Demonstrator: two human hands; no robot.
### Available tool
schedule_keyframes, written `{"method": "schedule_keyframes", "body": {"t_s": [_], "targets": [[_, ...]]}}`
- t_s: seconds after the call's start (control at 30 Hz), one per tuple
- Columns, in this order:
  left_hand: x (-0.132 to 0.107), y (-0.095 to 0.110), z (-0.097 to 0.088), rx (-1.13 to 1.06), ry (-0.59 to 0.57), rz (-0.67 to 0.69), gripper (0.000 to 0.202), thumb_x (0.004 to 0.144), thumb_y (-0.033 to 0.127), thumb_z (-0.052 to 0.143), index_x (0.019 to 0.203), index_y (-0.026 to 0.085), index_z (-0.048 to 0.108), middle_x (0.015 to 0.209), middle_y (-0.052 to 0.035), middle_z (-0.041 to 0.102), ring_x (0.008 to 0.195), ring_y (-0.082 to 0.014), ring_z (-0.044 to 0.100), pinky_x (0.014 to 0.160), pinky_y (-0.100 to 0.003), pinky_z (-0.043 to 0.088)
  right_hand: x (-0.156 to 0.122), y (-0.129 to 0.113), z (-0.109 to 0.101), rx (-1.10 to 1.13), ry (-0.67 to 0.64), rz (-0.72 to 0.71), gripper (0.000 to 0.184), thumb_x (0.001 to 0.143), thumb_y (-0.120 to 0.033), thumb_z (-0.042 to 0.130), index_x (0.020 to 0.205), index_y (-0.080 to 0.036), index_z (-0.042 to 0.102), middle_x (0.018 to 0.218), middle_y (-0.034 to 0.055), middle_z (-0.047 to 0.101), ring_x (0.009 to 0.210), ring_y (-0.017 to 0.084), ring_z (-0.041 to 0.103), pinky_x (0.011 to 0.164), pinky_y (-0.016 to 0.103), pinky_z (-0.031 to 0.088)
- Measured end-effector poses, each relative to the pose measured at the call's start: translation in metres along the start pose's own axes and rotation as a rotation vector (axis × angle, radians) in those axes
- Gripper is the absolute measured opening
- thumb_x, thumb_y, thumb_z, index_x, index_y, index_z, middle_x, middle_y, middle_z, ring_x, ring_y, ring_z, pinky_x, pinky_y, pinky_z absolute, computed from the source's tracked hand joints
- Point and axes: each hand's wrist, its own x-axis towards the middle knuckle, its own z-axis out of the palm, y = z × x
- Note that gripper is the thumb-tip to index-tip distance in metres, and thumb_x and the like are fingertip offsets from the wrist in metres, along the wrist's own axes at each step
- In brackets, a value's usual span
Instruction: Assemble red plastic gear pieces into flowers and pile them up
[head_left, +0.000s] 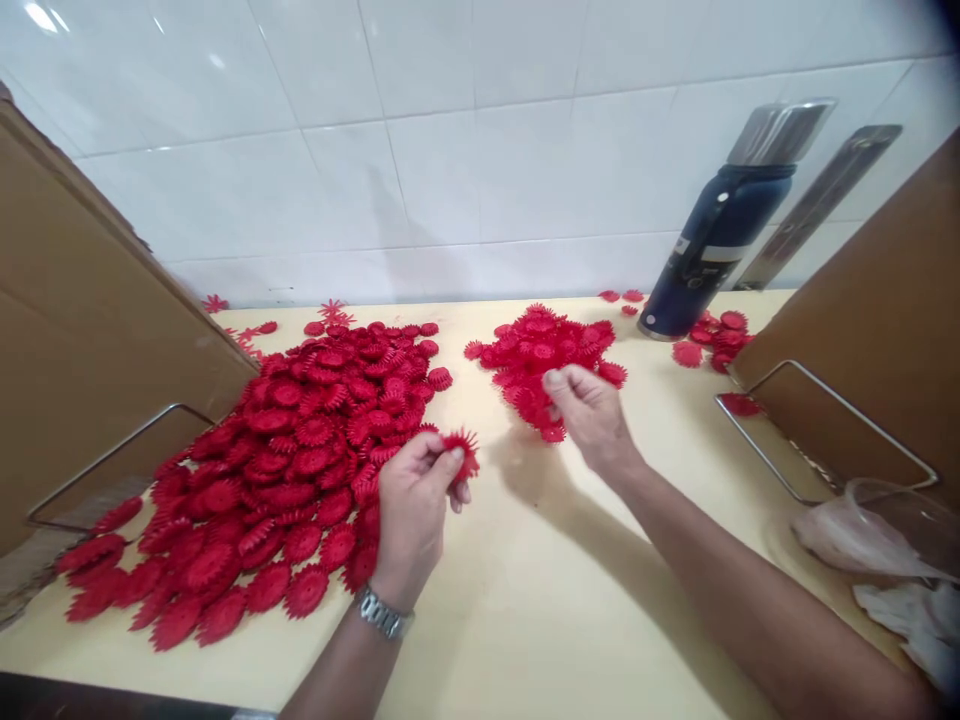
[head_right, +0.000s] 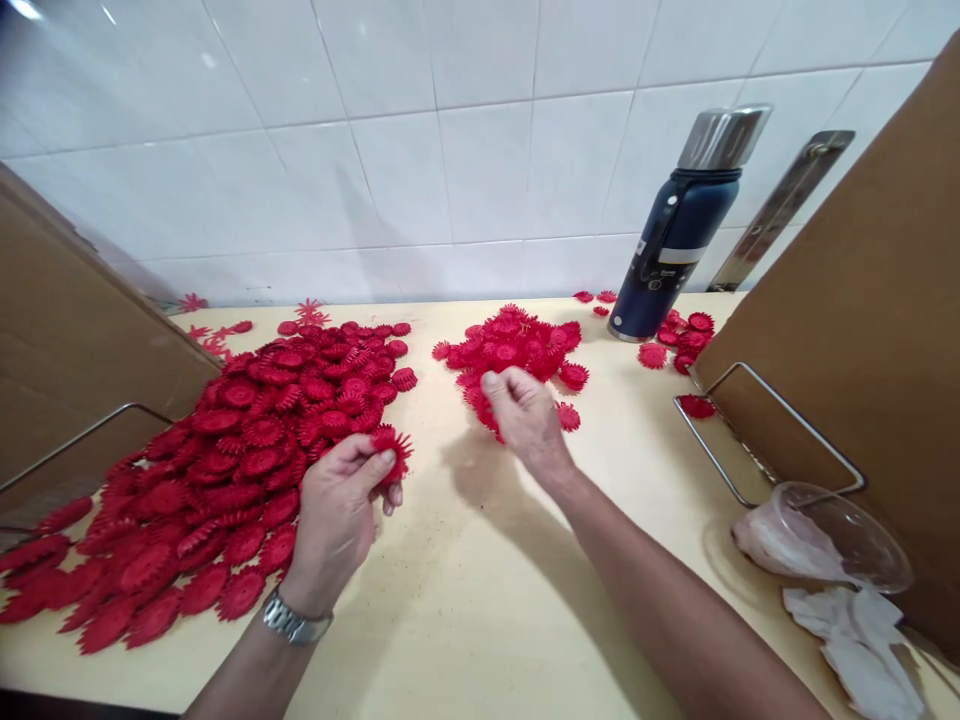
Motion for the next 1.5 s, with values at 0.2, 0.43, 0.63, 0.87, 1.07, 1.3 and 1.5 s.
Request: {"method": "schedule_keyframes", "body": {"t_s": [0.2, 0.43, 0.63, 0.87, 1.07, 1.3, 1.5], "targets": [[0.056, 0.005, 0.063, 0.381, -0.393, 0.164, 0.008, 0.069, 0.018, 0.05, 0.063, 0.017, 0.055, 0.053, 0.003, 0.053, 0.046, -0.0102, 0.051, 0.045, -0.022, 0.039, 0.032, 0.007, -0.058, -0.88, 0.141, -0.309, 0.024, 0.082, -0.028, 0.045, 0.065, -0.017, 0.058, 0.067, 0.0032, 0.057, 0.066, 0.017, 0.052, 0.064, 0.029, 0.038], [0.086, 0.015, 0.061, 0.439, -0.312, 0.248, 0.023, 0.073, 0.029, 0.052, 0.054, 0.017, 0.057, 0.055, 0.0024, 0.054, 0.056, -0.0104, 0.051, 0.06, -0.025, 0.041, 0.029, 0.005, -0.059, -0.936, 0.07, -0.403, 0.024, 0.083, -0.027, 0.044, 0.08, -0.018, 0.067, 0.085, 0.0076, 0.067, 0.081, 0.022, 0.06, 0.072, 0.032, 0.045], [0.053, 0.048, -0.028, 0.361, -0.084, 0.322, 0.02, 0.076, 0.03, 0.055, 0.068, 0.014, 0.065, 0.068, -0.0028, 0.063, 0.066, -0.0135, 0.059, 0.067, -0.027, 0.047, -0.005, -0.014, -0.011, -0.686, -0.338, -0.479, 0.019, 0.084, -0.022, 0.047, 0.079, -0.018, 0.065, 0.081, 0.0054, 0.066, 0.071, 0.016, 0.06, 0.063, 0.026, 0.046], [-0.018, 0.04, -0.097, 0.538, 0.114, 0.194, 0.024, 0.08, 0.034, 0.053, 0.082, 0.015, 0.068, 0.078, -0.0048, 0.069, 0.074, -0.0155, 0.063, 0.072, -0.028, 0.05, -0.056, -0.017, 0.076, -0.795, -0.833, -0.375, 0.018, 0.082, -0.033, 0.054, 0.087, -0.017, 0.062, 0.083, 0.0053, 0.059, 0.072, 0.016, 0.056, 0.061, 0.025, 0.042], [-0.037, 0.024, -0.11, 0.543, 0.155, 0.191, 0.021, 0.081, 0.032, 0.053, 0.084, 0.016, 0.068, 0.08, -0.004, 0.068, 0.076, -0.0144, 0.062, 0.075, -0.025, 0.048, -0.068, -0.007, 0.101, -0.807, -0.846, -0.324, 0.01, 0.075, -0.025, 0.061, 0.075, -0.015, 0.06, 0.083, 0.0051, 0.056, 0.076, 0.016, 0.053, 0.066, 0.027, 0.04], [-0.043, 0.008, -0.084, 0.229, -0.065, -0.118, 0.037, 0.08, 0.041, 0.052, 0.108, 0.02, 0.063, 0.109, -0.0093, 0.064, 0.094, -0.0194, 0.061, 0.081, -0.029, 0.047, -0.072, -0.025, 0.079, -0.179, -0.748, 0.003, 0.008, 0.076, -0.017, 0.059, 0.069, -0.017, 0.062, 0.075, 0.0007, 0.058, 0.065, 0.011, 0.055, 0.057, 0.022, 0.042], [-0.035, -0.003, -0.035, -0.194, -0.088, -0.35, 0.039, 0.079, 0.041, 0.054, 0.112, 0.021, 0.061, 0.109, -0.0079, 0.064, 0.089, -0.0186, 0.061, 0.07, -0.026, 0.051, -0.071, -0.034, 0.064, -0.402, -0.516, -0.363, 0.009, 0.074, -0.011, 0.054, 0.07, -0.017, 0.06, 0.081, 0.0045, 0.061, 0.076, 0.015, 0.056, 0.073, 0.028, 0.045]]}}
